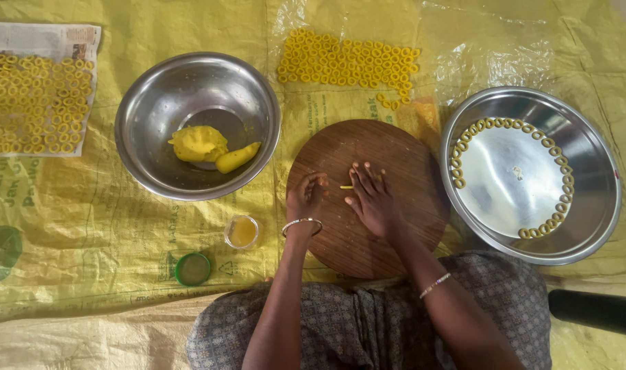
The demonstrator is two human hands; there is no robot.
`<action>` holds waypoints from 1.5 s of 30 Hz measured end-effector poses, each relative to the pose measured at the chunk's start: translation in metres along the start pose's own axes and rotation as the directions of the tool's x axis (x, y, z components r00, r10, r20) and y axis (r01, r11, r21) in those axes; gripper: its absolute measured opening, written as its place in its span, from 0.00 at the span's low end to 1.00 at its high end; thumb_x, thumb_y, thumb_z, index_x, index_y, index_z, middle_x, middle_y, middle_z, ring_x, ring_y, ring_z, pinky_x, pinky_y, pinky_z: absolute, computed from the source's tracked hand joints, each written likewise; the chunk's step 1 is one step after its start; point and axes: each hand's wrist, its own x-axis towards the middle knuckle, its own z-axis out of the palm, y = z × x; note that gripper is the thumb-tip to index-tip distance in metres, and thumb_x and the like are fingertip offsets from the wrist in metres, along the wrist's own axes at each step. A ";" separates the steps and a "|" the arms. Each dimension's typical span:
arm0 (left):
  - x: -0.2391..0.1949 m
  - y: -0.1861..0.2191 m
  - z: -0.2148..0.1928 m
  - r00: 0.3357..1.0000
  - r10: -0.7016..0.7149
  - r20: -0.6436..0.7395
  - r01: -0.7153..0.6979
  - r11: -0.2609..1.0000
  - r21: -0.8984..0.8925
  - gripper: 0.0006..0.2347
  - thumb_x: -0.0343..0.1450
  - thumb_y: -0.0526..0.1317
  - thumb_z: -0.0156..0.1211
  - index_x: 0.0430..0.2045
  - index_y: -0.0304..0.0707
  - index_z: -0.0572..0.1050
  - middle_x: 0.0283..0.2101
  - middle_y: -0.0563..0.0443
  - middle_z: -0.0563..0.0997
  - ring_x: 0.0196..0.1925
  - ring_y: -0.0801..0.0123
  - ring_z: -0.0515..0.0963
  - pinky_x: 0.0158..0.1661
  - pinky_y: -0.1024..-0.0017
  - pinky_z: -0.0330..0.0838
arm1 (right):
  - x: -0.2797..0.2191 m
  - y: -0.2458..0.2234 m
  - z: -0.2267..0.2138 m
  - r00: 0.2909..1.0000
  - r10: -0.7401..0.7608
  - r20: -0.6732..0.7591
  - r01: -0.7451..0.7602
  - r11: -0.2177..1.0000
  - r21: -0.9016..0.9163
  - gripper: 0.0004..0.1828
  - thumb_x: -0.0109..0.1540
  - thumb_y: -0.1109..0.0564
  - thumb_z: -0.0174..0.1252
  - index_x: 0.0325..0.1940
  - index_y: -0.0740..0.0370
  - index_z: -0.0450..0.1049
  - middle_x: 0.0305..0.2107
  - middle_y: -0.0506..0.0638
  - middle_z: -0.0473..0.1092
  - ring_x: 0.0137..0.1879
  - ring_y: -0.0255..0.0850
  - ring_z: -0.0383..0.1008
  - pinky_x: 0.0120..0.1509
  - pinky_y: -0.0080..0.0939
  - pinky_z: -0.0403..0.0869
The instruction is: The person rolls small pieces of yellow dough into thin strips on a wooden board, then folds and joins the ends to form rings. The finished rings are placed into a metal tray arranged in a circular pattern.
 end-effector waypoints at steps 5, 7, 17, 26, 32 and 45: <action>0.002 -0.001 0.001 1.000 0.017 0.017 -0.016 0.998 -0.063 0.10 0.75 0.33 0.56 0.48 0.32 0.78 0.41 0.46 0.86 0.38 0.71 0.86 0.41 0.75 0.81 | -0.036 -0.009 -0.014 0.995 0.011 0.097 -0.004 0.998 -0.067 0.40 0.70 0.31 0.26 0.79 0.59 0.45 0.77 0.52 0.41 0.83 0.49 0.33 0.83 0.60 0.34; 0.003 -0.004 0.003 0.999 0.033 0.020 -0.031 0.995 -0.095 0.10 0.75 0.33 0.56 0.48 0.31 0.78 0.42 0.46 0.85 0.39 0.71 0.85 0.42 0.75 0.81 | -0.066 -0.019 -0.022 0.992 0.055 0.118 -0.059 0.998 0.031 0.40 0.70 0.31 0.26 0.79 0.58 0.45 0.77 0.51 0.41 0.83 0.48 0.33 0.82 0.59 0.34; 0.006 -0.013 0.000 0.998 0.053 0.028 -0.051 0.994 -0.093 0.10 0.75 0.33 0.56 0.48 0.30 0.78 0.41 0.46 0.85 0.37 0.72 0.84 0.41 0.76 0.80 | -0.010 -0.001 -0.018 0.998 0.045 0.042 -0.044 0.999 -0.014 0.38 0.71 0.34 0.28 0.79 0.59 0.47 0.77 0.52 0.44 0.83 0.48 0.36 0.83 0.61 0.37; 0.003 -0.006 0.003 0.999 0.001 0.045 0.002 0.997 -0.075 0.10 0.75 0.35 0.56 0.49 0.32 0.78 0.42 0.46 0.86 0.38 0.72 0.85 0.39 0.76 0.80 | -0.071 -0.016 -0.031 0.997 0.069 0.034 -0.069 0.998 -0.007 0.38 0.70 0.33 0.31 0.77 0.60 0.50 0.75 0.52 0.47 0.81 0.50 0.38 0.81 0.64 0.36; 0.001 -0.007 -0.001 0.999 -0.012 0.040 0.014 0.998 -0.062 0.10 0.75 0.35 0.57 0.50 0.33 0.78 0.42 0.46 0.85 0.37 0.72 0.85 0.38 0.77 0.79 | -0.020 0.002 -0.019 0.998 0.036 -0.057 -0.034 0.999 0.028 0.38 0.71 0.34 0.33 0.79 0.59 0.49 0.77 0.52 0.47 0.82 0.52 0.38 0.82 0.64 0.38; 0.003 -0.011 0.001 0.998 0.018 0.055 -0.015 0.998 -0.054 0.10 0.75 0.35 0.56 0.49 0.32 0.78 0.41 0.47 0.86 0.36 0.73 0.84 0.38 0.76 0.78 | -0.041 0.000 -0.026 0.998 0.060 -0.036 -0.061 0.998 -0.009 0.39 0.70 0.33 0.35 0.78 0.58 0.50 0.76 0.51 0.46 0.82 0.54 0.38 0.81 0.68 0.37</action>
